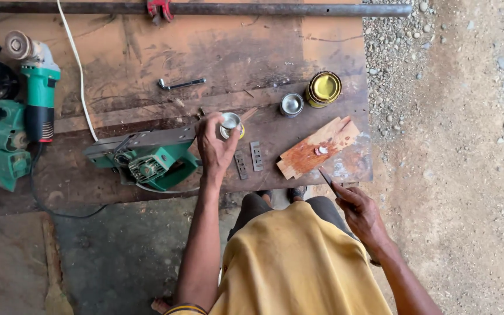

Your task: The person mixes a reddish-brown stain in a small container using a stick, then applies the stain to a wooden chair leg using a brush. The person moves around the workshop to reach different parts of the chair while holding a small wooden board with stain.

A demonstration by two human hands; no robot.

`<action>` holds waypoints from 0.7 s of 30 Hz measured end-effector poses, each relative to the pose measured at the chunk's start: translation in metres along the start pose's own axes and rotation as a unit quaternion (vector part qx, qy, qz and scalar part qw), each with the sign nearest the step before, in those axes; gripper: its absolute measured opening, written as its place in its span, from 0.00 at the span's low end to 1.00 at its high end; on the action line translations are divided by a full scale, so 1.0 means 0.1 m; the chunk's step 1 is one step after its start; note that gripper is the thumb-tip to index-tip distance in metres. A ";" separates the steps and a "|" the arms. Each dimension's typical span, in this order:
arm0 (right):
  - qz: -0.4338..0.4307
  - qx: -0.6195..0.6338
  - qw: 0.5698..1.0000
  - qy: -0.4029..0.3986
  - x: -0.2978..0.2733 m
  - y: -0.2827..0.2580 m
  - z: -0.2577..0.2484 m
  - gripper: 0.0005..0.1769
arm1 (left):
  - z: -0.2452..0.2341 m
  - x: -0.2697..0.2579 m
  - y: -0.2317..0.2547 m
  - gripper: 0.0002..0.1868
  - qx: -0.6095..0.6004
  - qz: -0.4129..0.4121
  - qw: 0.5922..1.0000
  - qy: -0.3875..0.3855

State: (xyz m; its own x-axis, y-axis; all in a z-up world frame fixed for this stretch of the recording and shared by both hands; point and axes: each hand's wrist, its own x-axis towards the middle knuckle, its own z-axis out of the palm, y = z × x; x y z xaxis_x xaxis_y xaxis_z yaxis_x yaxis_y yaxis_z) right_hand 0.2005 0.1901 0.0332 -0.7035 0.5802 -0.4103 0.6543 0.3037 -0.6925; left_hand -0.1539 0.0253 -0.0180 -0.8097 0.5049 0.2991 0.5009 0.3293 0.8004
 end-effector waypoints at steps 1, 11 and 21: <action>-0.012 0.004 1.000 0.007 0.00 0.01 0.00 0.23 | 0.00 -0.06 -0.02 0.22 0.032 0.030 0.999 -0.003; 0.001 -0.014 1.000 -0.006 0.03 0.02 0.03 0.23 | 0.04 -0.25 -0.15 0.19 0.175 0.058 0.983 -0.016; 0.073 0.038 0.996 0.030 0.08 0.21 0.02 0.27 | 0.28 -0.09 -0.15 0.47 0.209 0.106 0.962 -0.141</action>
State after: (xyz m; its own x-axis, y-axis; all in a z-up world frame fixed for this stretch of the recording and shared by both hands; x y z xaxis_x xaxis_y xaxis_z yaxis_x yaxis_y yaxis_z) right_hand 0.2078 0.2000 0.0144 -0.5834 0.6583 -0.4757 0.7238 0.1558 -0.6722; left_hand -0.1460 0.0377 -0.0473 -0.5906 0.7726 0.2330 0.7722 0.4572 0.4412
